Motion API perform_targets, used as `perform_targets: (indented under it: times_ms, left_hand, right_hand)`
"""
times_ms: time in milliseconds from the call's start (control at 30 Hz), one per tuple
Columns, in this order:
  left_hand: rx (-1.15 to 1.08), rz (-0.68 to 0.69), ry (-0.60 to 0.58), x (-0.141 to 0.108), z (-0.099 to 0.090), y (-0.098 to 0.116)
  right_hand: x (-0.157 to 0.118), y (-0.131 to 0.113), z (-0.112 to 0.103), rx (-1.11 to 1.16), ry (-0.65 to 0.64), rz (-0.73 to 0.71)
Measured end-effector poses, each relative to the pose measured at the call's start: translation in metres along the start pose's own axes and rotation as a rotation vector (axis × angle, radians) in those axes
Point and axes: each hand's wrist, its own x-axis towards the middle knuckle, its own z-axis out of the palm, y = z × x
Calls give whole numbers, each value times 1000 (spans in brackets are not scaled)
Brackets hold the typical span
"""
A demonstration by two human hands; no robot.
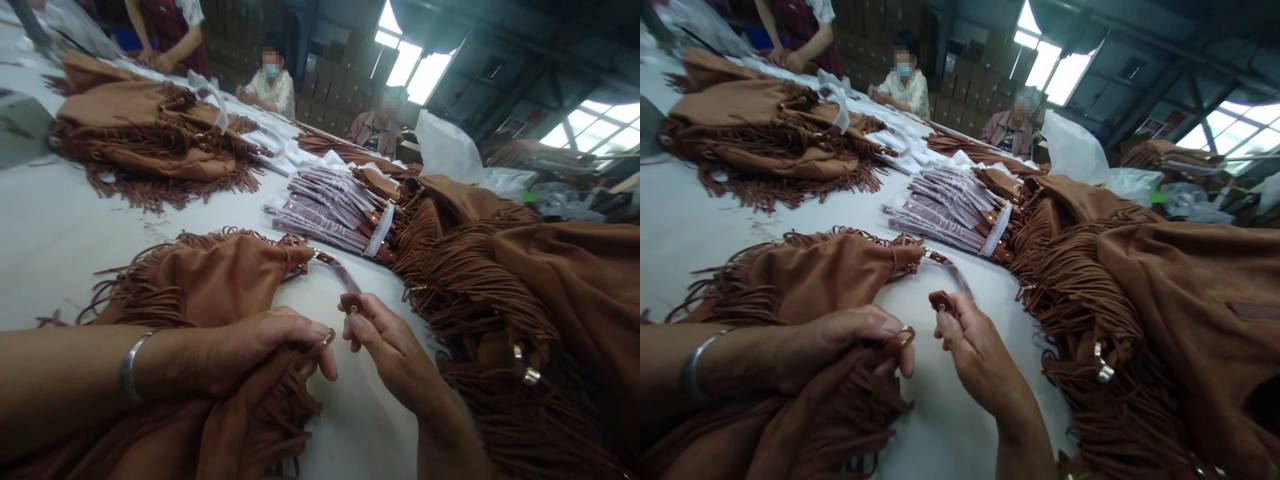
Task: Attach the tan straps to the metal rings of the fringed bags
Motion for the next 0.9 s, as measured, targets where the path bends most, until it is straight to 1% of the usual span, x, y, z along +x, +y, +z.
perform_targets:
  times_ms: [100, 167, 267, 367, 467, 567, 700, 800, 900]
  left_hand:
    - [49, 12, 50, 1, 0, 0]
    - [48, 14, 43, 0, -1, -1]
    - [60, 6, 19, -1, -3, -1]
    - [101, -16, 18, -3, -3, 0]
    - [149, -37, -10, -1, -2, 1]
    - [191, -78, -31, 2, -1, -1]
    - [256, -152, 16, 6, -2, -4]
    - [316, -142, 49, 7, -3, -5]
    - [369, -99, 91, 6, -2, -5]
  right_hand:
    - [-3, 0, -5, 143, 19, -25]
    - [-2, 2, -7, 200, 64, -21]
    - [-1, 4, -8, 199, 142, -31]
    - [-2, 0, -6, 236, 196, -102]
    - [-7, -8, -3, 253, 192, -178]
    - [-11, -14, -3, 136, 160, -232]
    - [-16, -18, -7, -84, 97, -321]
    - [-20, -21, -9, -292, 67, -386]
    - [-22, -24, -6, -455, 73, -461]
